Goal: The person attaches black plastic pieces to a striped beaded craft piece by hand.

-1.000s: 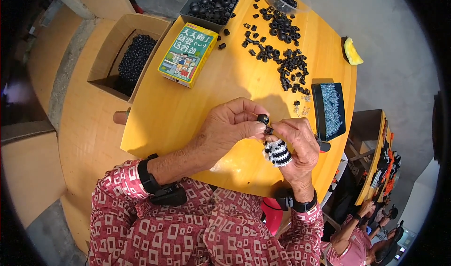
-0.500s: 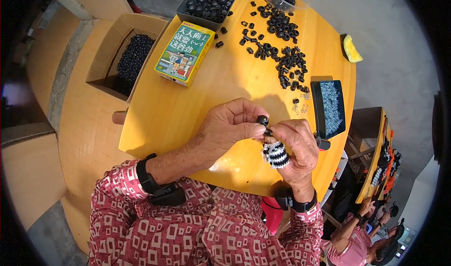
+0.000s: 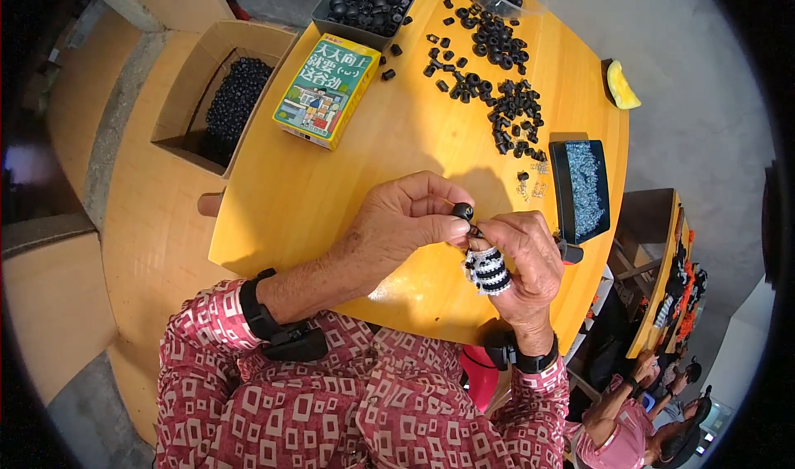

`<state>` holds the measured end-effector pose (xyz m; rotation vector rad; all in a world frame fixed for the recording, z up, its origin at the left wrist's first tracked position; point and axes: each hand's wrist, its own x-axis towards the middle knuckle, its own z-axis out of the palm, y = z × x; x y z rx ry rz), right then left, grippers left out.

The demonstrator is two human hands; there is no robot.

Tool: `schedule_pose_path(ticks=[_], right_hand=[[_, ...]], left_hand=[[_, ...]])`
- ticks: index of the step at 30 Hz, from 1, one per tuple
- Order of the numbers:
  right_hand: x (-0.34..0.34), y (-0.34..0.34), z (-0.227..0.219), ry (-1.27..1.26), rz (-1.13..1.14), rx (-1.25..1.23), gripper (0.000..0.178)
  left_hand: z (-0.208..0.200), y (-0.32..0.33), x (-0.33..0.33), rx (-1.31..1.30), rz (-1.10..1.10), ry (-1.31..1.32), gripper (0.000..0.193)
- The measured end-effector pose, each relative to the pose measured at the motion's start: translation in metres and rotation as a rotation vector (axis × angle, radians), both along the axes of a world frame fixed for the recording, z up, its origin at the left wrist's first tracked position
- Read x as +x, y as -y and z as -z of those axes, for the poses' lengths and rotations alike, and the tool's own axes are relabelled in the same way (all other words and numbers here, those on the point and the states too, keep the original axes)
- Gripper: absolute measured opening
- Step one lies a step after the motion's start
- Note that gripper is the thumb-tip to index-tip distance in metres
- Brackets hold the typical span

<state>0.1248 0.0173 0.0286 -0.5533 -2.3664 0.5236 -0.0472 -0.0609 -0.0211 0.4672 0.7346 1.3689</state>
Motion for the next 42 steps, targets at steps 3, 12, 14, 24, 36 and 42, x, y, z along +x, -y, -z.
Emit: schedule_pose_path(ticks=[3,12,14,24,36,42], right_hand=[[0.000,0.001,-0.001,0.004,-0.009,0.007,0.024],[-0.001,-0.001,0.002,-0.007,-0.024,0.004,0.026],[0.000,0.000,0.003,-0.048,0.017,-0.134,0.027],[0.006,0.001,0.002,-0.082,0.038,-0.590,0.031],[0.009,-0.006,-0.008,-0.068,0.018,-0.384,0.028],[0.004,-0.014,-0.015,-0.033,-0.025,-0.258,0.030]], left_hand=[[0.001,0.001,-0.001,0.014,0.006,-0.030,0.026],[-0.001,0.000,-0.002,-0.008,0.015,0.048,0.028],[0.000,0.001,-0.002,-0.001,0.020,0.041,0.028],[-0.002,0.001,-0.001,-0.005,0.042,0.097,0.028],[-0.003,0.001,0.001,-0.053,0.052,0.211,0.026],[-0.002,0.003,0.003,-0.014,0.081,0.139,0.023]])
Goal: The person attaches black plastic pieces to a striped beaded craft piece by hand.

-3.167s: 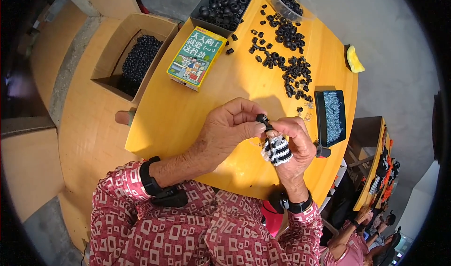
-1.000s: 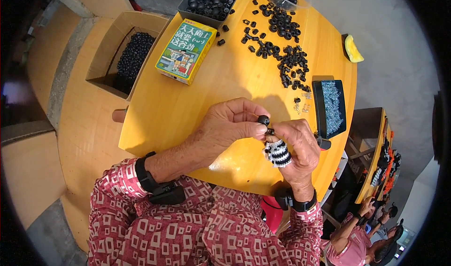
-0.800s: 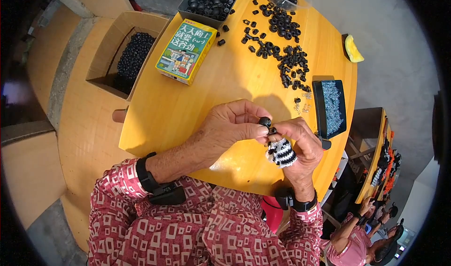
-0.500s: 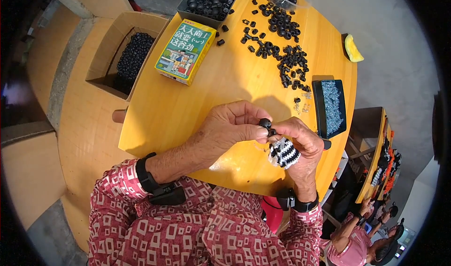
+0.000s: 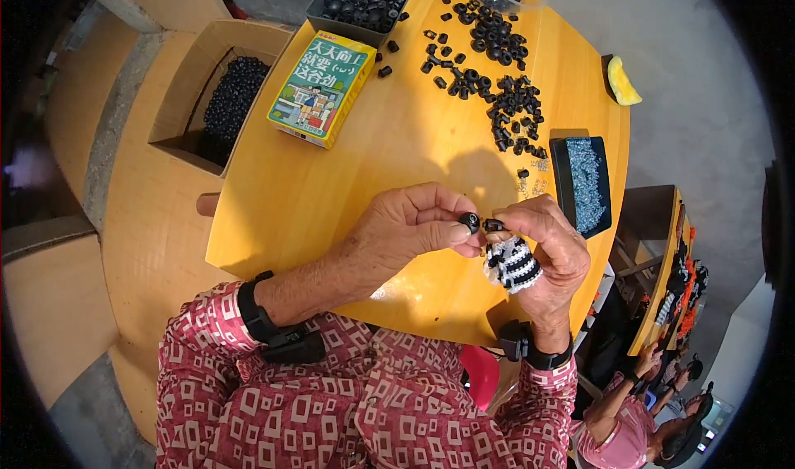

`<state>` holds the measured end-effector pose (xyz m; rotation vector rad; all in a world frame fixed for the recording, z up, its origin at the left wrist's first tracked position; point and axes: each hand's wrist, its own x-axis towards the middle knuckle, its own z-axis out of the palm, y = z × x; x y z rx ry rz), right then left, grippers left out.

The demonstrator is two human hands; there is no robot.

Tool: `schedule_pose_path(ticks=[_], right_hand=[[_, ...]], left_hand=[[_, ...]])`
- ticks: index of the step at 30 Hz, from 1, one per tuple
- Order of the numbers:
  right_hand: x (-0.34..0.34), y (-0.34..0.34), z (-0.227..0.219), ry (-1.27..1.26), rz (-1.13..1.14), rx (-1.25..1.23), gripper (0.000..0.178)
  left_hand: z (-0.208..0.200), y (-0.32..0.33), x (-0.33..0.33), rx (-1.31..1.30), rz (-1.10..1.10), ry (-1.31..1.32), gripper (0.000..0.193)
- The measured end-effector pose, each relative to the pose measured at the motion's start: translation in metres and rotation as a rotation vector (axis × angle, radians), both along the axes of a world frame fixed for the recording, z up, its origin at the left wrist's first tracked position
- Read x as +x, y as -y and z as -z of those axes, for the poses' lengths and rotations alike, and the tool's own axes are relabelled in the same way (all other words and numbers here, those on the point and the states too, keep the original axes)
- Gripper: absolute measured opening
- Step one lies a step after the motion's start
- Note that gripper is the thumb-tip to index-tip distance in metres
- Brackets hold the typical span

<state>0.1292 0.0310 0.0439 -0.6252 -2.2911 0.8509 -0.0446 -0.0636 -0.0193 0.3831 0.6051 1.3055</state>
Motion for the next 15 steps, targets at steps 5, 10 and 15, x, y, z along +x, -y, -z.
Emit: schedule_pose_path(ticks=[5,10,15], right_hand=[[-0.0010,-0.0017,-0.0028,0.029,-0.035,0.005,0.032],[-0.0013,-0.0026,-0.0025,0.042,-0.055,0.022,0.032],[-0.0021,-0.0044,-0.0023,0.062,-0.090,0.065,0.031]], left_hand=[[-0.0012,0.0002,-0.0007,0.025,-0.012,-0.106,0.024],[0.0010,0.0019,0.0020,0.031,-0.027,-0.196,0.023],[-0.0037,0.0017,0.0006,0.008,-0.008,-0.236,0.023]])
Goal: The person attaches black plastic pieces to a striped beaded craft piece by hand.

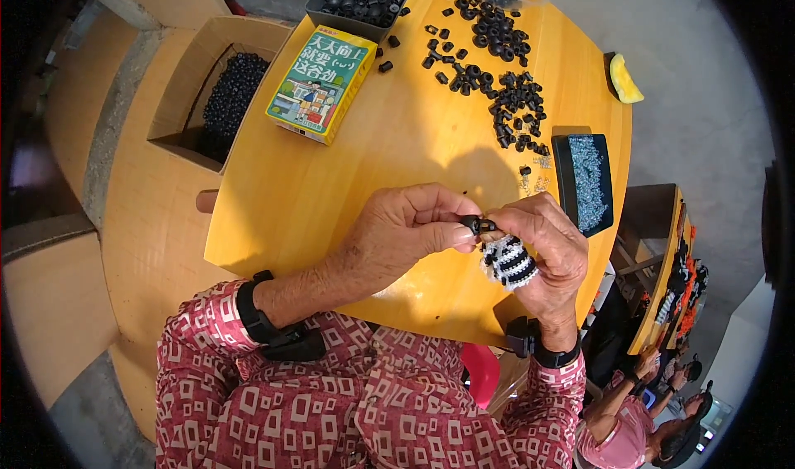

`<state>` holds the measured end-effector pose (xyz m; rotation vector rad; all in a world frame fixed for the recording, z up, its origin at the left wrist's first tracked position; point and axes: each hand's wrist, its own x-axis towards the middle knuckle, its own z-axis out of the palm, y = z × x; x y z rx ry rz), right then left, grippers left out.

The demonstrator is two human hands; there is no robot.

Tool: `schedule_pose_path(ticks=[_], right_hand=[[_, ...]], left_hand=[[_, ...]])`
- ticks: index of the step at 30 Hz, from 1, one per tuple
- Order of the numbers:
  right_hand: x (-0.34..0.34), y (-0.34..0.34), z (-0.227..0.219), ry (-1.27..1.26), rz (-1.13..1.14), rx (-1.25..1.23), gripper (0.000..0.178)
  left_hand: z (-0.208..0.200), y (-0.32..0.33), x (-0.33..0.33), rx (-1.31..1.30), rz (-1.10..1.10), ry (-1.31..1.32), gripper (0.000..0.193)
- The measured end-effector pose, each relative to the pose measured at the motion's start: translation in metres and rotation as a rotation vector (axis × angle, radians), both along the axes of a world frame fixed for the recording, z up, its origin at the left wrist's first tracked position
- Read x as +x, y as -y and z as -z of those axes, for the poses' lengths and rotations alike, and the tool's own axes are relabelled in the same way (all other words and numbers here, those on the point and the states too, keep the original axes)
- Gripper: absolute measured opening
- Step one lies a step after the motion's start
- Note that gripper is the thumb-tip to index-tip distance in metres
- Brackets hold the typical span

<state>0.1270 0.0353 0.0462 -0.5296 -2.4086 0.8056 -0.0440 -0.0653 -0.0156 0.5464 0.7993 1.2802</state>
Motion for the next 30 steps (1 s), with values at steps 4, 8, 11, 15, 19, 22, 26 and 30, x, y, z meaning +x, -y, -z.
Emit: schedule_pose_path(ticks=[4,8,11,15,19,22,26,30], right_hand=[[0.000,-0.001,-0.003,0.029,-0.010,0.042,0.031],[-0.002,-0.003,-0.005,0.071,-0.051,0.045,0.030],[0.001,-0.006,-0.003,0.090,-0.082,0.021,0.030],[0.000,-0.012,-0.003,0.099,-0.160,-0.046,0.030],[0.000,-0.014,-0.003,0.090,-0.206,0.046,0.032],[0.000,-0.008,-0.009,0.149,-0.212,0.167,0.035],[0.001,-0.002,-0.013,0.232,-0.233,0.321,0.035],[0.001,-0.003,-0.014,0.269,-0.250,0.335,0.035]], left_hand=[[0.001,0.001,0.000,0.015,-0.024,-0.022,0.022],[0.002,0.002,-0.001,0.018,-0.010,-0.073,0.021],[0.003,0.002,-0.001,0.023,0.015,-0.091,0.022],[0.008,0.004,-0.001,0.059,-0.004,-0.086,0.023],[0.008,0.002,-0.004,0.038,0.040,-0.008,0.023],[0.004,0.004,-0.005,0.043,0.034,-0.187,0.023],[0.006,0.007,0.001,0.082,-0.018,-0.335,0.021],[0.004,0.006,-0.003,0.169,0.013,-0.566,0.021]])
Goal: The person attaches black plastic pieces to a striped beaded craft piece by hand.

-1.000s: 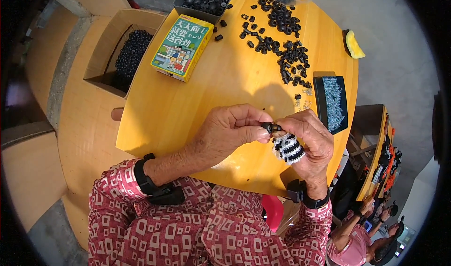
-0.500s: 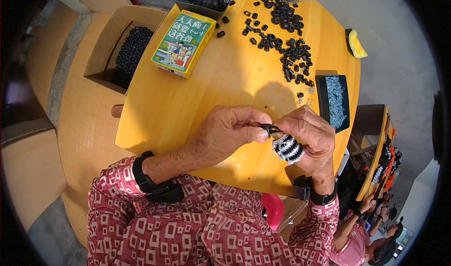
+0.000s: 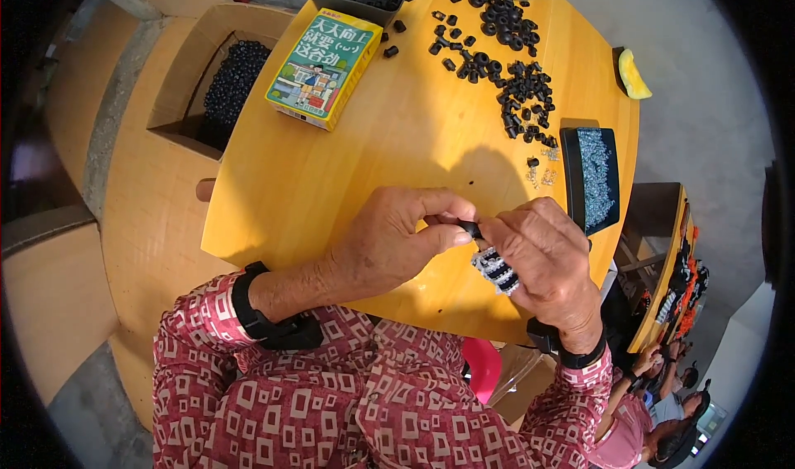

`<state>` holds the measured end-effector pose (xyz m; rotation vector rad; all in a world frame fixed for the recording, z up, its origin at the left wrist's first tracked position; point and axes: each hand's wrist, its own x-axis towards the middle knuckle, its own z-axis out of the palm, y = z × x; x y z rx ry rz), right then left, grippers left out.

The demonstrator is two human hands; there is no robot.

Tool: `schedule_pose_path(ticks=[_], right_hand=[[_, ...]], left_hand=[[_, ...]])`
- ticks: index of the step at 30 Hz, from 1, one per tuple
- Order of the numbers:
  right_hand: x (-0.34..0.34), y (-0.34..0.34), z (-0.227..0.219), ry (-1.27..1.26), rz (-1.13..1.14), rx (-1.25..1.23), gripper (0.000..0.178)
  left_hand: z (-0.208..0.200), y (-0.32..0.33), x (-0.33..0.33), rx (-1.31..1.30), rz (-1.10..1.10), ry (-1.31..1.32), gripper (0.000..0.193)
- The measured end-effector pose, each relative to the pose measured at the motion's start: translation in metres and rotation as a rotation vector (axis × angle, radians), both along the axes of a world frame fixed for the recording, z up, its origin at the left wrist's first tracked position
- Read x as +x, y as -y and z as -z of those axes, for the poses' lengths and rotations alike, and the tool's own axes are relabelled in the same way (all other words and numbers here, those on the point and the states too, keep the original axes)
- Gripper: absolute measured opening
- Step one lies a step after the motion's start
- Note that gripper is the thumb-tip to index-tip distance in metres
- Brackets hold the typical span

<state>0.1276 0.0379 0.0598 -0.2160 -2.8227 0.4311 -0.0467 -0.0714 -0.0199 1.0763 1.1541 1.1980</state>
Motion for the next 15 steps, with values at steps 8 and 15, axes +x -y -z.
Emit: schedule_pose_path(ticks=[8,15], right_hand=[[0.0021,-0.0064,0.0043,-0.083,0.081,-0.189,0.033],[0.0046,-0.0082,0.0054,-0.088,0.093,-0.159,0.031]], left_hand=[[0.0033,-0.0048,0.0008,-0.160,0.023,0.447,0.023],[0.0014,-0.0050,-0.0007,-0.181,0.031,0.436,0.023]])
